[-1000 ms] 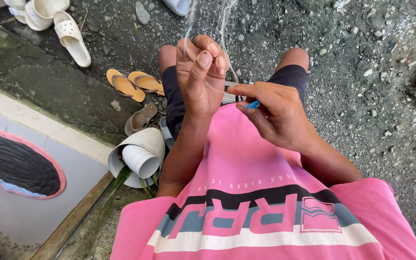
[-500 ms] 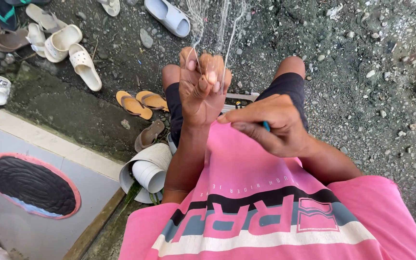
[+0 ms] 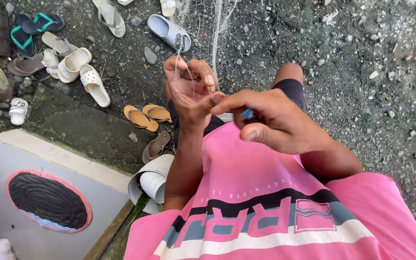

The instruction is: Repairing a fishing net by tying knots in fishing line and cutting excess with scissors.

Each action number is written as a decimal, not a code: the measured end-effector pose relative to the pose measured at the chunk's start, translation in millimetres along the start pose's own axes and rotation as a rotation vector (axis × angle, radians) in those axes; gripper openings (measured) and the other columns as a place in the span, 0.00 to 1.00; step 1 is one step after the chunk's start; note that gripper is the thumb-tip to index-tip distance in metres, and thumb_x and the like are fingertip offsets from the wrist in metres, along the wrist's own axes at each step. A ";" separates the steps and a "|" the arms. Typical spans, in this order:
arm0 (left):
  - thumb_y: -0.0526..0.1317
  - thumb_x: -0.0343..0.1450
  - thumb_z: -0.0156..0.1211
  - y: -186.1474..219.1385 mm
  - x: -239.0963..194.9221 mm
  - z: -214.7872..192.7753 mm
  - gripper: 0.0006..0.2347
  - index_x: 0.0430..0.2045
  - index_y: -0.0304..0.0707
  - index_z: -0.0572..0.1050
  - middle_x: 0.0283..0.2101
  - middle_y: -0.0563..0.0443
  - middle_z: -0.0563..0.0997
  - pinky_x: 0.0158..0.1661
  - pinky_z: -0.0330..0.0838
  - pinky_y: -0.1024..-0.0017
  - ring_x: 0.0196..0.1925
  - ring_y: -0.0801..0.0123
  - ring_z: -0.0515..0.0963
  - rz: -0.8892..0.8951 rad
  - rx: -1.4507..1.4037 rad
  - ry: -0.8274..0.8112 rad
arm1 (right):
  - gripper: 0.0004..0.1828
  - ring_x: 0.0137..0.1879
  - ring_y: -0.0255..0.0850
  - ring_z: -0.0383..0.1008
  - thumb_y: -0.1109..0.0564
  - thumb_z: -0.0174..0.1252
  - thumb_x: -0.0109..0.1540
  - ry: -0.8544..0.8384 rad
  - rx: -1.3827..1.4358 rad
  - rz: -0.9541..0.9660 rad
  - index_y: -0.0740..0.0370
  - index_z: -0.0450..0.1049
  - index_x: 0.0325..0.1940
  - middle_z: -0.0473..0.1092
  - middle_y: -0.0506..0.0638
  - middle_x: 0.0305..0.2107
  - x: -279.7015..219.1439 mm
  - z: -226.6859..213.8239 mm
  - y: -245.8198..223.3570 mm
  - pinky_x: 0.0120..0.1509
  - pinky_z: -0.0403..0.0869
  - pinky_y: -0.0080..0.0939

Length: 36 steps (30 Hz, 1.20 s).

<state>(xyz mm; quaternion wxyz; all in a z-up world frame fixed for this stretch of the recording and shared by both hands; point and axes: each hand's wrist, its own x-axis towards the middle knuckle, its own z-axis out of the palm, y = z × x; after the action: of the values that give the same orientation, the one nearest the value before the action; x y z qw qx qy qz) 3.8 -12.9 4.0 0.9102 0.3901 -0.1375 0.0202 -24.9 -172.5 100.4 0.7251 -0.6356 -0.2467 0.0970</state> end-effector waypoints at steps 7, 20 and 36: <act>0.28 0.68 0.54 8.4 -3.7 26.0 0.11 0.37 0.43 0.61 0.33 0.50 0.68 0.29 0.60 0.76 0.25 0.70 0.63 0.057 -0.093 0.385 | 0.16 0.38 0.45 0.63 0.56 0.42 0.69 0.259 -0.643 -0.154 0.68 0.73 0.47 0.63 0.57 0.34 13.9 5.5 26.9 0.44 0.64 0.42; 0.33 0.71 0.50 -3.1 -5.7 37.4 0.08 0.37 0.43 0.58 0.33 0.46 0.68 0.27 0.62 0.76 0.23 0.69 0.65 0.194 0.301 0.498 | 0.06 0.32 0.47 0.62 0.64 0.57 0.64 0.375 -1.055 -0.330 0.66 0.68 0.33 0.65 0.55 0.29 24.3 9.1 42.9 0.35 0.63 0.41; 0.32 0.71 0.51 -16.4 -4.4 28.3 0.09 0.38 0.43 0.58 0.34 0.50 0.71 0.36 0.65 0.79 0.34 0.75 0.68 0.062 0.085 0.350 | 0.14 0.39 0.46 0.65 0.52 0.49 0.68 0.385 -0.678 -0.235 0.64 0.68 0.52 0.63 0.60 0.38 24.6 11.5 55.7 0.42 0.68 0.42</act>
<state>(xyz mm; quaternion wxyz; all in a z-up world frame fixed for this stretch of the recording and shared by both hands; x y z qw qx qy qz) -4.7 -44.2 9.8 0.9019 0.4143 0.0120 0.1218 0.4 -141.6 53.0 0.5136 -0.8127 -0.1954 -0.1939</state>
